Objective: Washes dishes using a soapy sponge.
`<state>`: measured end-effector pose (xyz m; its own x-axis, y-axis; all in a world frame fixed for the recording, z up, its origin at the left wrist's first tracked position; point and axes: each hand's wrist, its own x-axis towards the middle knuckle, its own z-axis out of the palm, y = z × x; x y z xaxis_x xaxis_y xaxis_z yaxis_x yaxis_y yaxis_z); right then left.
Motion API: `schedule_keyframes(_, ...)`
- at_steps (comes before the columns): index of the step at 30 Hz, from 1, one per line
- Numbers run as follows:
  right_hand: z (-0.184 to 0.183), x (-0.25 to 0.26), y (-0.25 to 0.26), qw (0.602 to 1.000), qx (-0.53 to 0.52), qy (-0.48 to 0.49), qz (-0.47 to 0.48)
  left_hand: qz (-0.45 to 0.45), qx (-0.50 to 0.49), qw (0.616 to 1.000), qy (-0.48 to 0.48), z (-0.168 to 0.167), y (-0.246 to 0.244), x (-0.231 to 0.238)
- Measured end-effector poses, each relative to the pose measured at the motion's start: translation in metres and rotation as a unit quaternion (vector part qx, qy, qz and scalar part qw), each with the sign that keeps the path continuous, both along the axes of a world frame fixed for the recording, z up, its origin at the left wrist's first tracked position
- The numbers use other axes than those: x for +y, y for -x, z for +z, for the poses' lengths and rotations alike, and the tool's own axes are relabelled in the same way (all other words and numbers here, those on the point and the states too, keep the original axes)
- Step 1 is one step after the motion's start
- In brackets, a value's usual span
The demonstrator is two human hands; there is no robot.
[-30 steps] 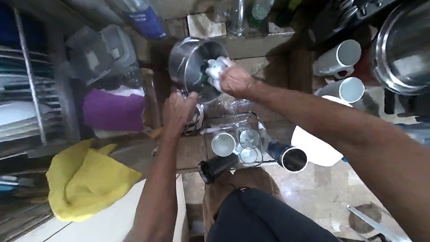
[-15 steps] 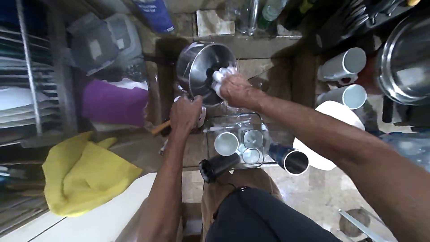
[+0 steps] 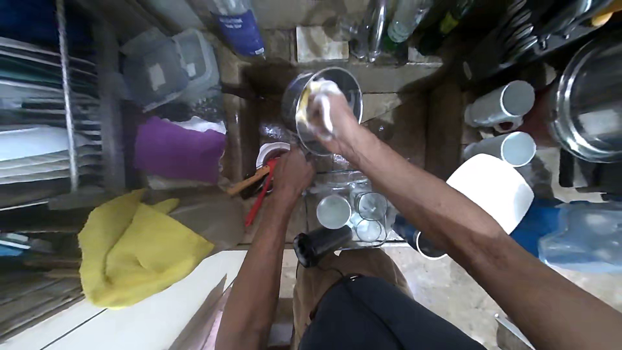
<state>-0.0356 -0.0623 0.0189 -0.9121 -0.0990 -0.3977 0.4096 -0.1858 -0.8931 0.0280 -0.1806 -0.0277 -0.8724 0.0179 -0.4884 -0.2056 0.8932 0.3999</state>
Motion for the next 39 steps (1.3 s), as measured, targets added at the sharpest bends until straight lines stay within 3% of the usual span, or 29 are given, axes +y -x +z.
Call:
schedule_keyframes(1, -0.001, 0.012, -0.008, 0.978, 0.046, -0.144, 0.142, 0.001, -0.007, 1.000, -0.003, 0.003, 0.001, -0.001)
schedule_keyframes(2, 0.002, 0.022, -0.012, 0.907, 0.098, -0.284, 0.294, 0.003, -0.017, 1.000, -0.007, 0.008, 0.005, -0.002)
schedule_keyframes(3, -0.001, 0.028, -0.013, 0.811, 0.136, -0.386, 0.419, 0.011, -0.024, 1.000, -0.012, 0.013, 0.008, -0.003)
schedule_keyframes(4, -0.004, 0.033, -0.011, 0.729, 0.155, -0.438, 0.502, 0.015, -0.029, 0.999, -0.010, 0.016, 0.011, -0.005)
schedule_keyframes(5, -0.003, 0.035, -0.010, 0.695, 0.152, -0.452, 0.538, 0.014, -0.034, 0.999, -0.005, 0.017, 0.012, -0.005)
schedule_keyframes(6, 0.003, 0.035, -0.010, 0.716, 0.133, -0.437, 0.528, 0.011, -0.036, 0.999, -0.001, 0.016, 0.012, -0.004)
schedule_keyframes(7, 0.008, 0.033, -0.011, 0.773, 0.100, -0.406, 0.477, 0.007, -0.037, 0.999, 0.006, 0.016, 0.010, 0.000)
schedule_keyframes(9, 0.008, 0.023, -0.004, 0.936, 0.006, -0.238, 0.259, -0.011, -0.017, 0.999, 0.028, 0.007, 0.002, 0.007)
schedule_keyframes(10, 0.004, 0.015, 0.008, 0.989, -0.051, -0.094, 0.103, -0.016, -0.009, 0.999, 0.039, 0.003, -0.003, 0.009)
schedule_keyframes(12, 0.003, 0.004, 0.027, 0.973, -0.145, 0.147, -0.105, -0.020, -0.017, 0.998, 0.055, 0.001, -0.013, 0.013)
schedule_keyframes(13, 0.002, 0.000, 0.031, 0.963, -0.143, 0.187, -0.129, -0.022, -0.018, 0.998, 0.062, 0.002, -0.012, 0.013)
schedule_keyframes(14, -0.002, -0.002, 0.029, 0.972, -0.112, 0.168, -0.121, -0.024, -0.015, 0.997, 0.065, 0.002, -0.011, 0.014)
schedule_keyframes(16, -0.014, -0.005, 0.014, 0.998, -0.035, 0.012, -0.048, -0.032, 0.001, 0.997, 0.072, 0.003, -0.007, 0.010)
schedule_keyframes(18, -0.012, -0.006, 0.008, 0.991, -0.043, -0.121, 0.026, -0.031, 0.015, 0.996, 0.079, 0.007, -0.003, 0.010)
schedule_keyframes(19, -0.008, -0.008, 0.010, 0.991, -0.053, -0.123, 0.026, -0.024, 0.025, 0.996, 0.081, 0.010, -0.002, 0.010)
schedule_keyframes(22, 0.014, -0.011, 0.029, 0.993, -0.094, 0.049, -0.058, -0.002, 0.095, 0.993, 0.066, 0.016, -0.016, 0.003)
schedule_keyframes(25, 0.048, -0.004, 0.044, 0.963, -0.140, 0.203, -0.107, 0.033, 0.165, 0.985, 0.037, 0.016, -0.024, -0.011)
schedule_keyframes(30, 0.097, 0.010, 0.020, 0.963, -0.079, 0.253, -0.055, 0.114, 0.264, 0.954, -0.089, 0.020, -0.019, -0.029)
schedule_keyframes(33, 0.126, 0.021, 0.004, 0.970, 0.004, 0.239, -0.033, 0.236, 0.318, 0.894, -0.209, 0.024, -0.028, -0.031)
schedule_keyframes(35, 0.132, 0.031, -0.011, 0.971, 0.068, 0.228, 0.017, 0.361, 0.281, 0.835, -0.306, 0.041, -0.042, -0.025)
schedule_keyframes(37, 0.130, 0.044, -0.034, 0.979, 0.130, 0.133, 0.089, 0.494, 0.120, 0.721, -0.471, 0.065, -0.047, -0.021)
schedule_keyframes(39, 0.125, 0.048, -0.048, 0.974, 0.179, -0.008, 0.135, 0.474, -0.055, 0.603, -0.639, 0.075, -0.044, -0.032)
